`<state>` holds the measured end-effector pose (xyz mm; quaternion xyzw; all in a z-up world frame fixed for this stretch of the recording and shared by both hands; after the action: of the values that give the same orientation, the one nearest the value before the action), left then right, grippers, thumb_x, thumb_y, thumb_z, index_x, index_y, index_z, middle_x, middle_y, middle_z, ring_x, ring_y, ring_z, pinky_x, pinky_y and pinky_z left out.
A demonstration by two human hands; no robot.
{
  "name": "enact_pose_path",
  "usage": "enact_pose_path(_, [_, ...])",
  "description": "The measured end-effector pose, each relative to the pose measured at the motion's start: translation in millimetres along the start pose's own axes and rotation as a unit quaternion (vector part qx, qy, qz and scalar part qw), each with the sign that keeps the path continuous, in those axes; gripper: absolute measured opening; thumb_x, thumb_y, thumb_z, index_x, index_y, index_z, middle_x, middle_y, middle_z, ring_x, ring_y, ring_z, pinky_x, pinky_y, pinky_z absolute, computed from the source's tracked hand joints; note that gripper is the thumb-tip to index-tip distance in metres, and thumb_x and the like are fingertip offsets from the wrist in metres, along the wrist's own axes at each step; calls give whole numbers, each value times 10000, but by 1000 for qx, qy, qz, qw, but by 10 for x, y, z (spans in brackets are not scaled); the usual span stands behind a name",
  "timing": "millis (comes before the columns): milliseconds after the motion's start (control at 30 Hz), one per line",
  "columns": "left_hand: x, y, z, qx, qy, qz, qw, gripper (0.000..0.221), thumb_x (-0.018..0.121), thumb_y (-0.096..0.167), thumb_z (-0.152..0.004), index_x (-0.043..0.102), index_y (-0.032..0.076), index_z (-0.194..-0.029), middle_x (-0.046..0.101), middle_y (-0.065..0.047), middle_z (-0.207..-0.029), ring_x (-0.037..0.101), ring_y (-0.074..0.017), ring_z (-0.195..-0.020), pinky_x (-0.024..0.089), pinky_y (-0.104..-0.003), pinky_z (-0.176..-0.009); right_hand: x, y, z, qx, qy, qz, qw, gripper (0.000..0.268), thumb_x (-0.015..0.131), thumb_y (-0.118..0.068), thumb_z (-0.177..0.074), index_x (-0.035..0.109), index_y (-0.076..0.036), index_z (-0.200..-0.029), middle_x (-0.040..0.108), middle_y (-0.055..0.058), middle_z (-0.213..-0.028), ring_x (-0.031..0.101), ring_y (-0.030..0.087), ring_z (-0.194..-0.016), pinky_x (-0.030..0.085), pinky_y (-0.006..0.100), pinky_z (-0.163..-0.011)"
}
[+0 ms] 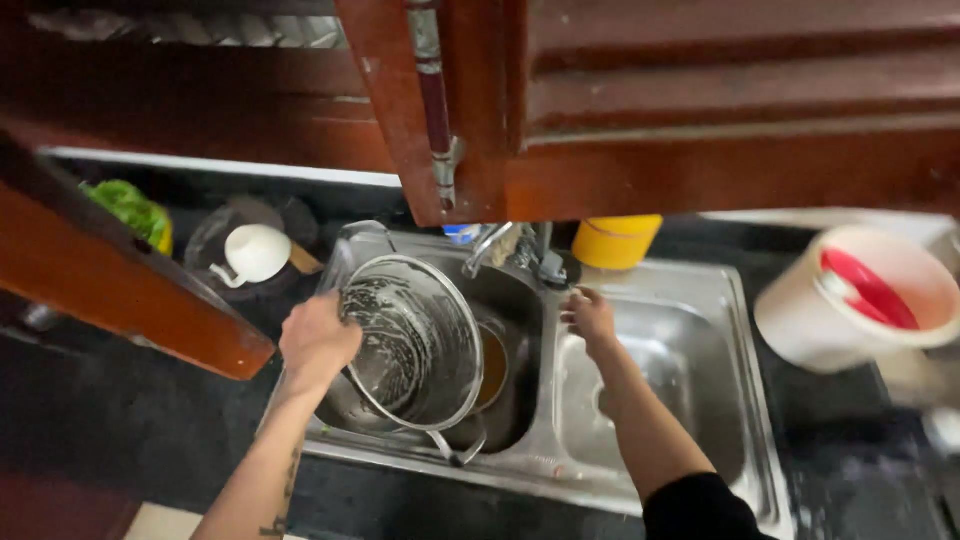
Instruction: Washing a large metal pot in a sink and then cracking and whisking eggs in a bowl.
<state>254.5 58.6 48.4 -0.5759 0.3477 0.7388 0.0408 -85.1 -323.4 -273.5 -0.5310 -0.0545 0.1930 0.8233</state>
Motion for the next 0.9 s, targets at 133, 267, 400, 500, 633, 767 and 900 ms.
enact_pose_path(133, [-13,186,26,-44,9,-40,998,314,718,169,-909,880,10,-1126,846,-284,-1076,807,-530,-1126,667,-628,-936,91,-136,-623,18,-11,-73,997,490,660,-332,-1156,631,-4,-1520,799,155,-1002,773,243,-763,653,332,-606])
enact_pose_path(267, [131,176,-67,-64,17,-59,996,381,743,205,-886,872,35,-1202,838,-261,-1187,789,-513,-1206,659,-629,-989,267,-38,-906,12,-35,-46,998,547,731,-329,-1151,638,113,-1460,756,168,-902,707,204,-659,597,315,-532])
enact_pose_path(400, [137,334,-34,-43,18,-35,998,323,686,162,-938,857,-7,-1154,829,-288,-1058,809,-529,-1097,675,-623,-939,271,198,-1237,22,-77,-54,995,379,797,-252,-1092,742,-1,-1371,794,191,-951,774,288,-752,657,421,-643])
enact_pose_path(500, [255,363,-123,-21,25,-28,999,311,695,164,-931,844,-20,-1132,826,-288,-1045,810,-529,-1085,682,-629,-922,255,-310,-578,-2,-111,-54,992,477,764,-106,-1090,651,51,-1526,732,240,-1161,758,337,-962,671,478,-830])
enact_pose_path(633, [266,444,-172,-4,28,-52,998,304,687,147,-950,839,-32,-1143,821,-299,-1019,814,-531,-1052,683,-636,-900,278,-532,-398,-121,-141,-73,980,466,728,-7,-1057,630,109,-1497,647,218,-1150,718,321,-973,665,441,-841])
enact_pose_path(767, [239,470,-230,9,22,-66,998,307,703,160,-972,828,-53,-1155,807,-309,-1003,818,-526,-1004,696,-628,-856,300,-471,-470,-133,-156,-69,976,469,688,33,-1059,608,92,-1518,643,222,-1169,724,352,-998,668,497,-888])
enact_pose_path(900, [144,507,-186,34,24,-59,997,292,674,104,-970,814,-71,-1158,794,-321,-983,813,-546,-997,702,-639,-849,315,-525,-307,-133,-155,-68,976,463,721,34,-1048,634,46,-1502,678,234,-1175,740,358,-987,661,500,-873])
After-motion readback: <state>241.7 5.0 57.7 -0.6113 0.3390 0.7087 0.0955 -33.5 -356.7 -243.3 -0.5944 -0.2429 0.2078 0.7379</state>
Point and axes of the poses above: each hand's wrist, its own z-axis away from the middle knuckle, its own x-axis out of the palm, y = z × x, the point moved 10 cm from there along -z, towards the middle knuckle
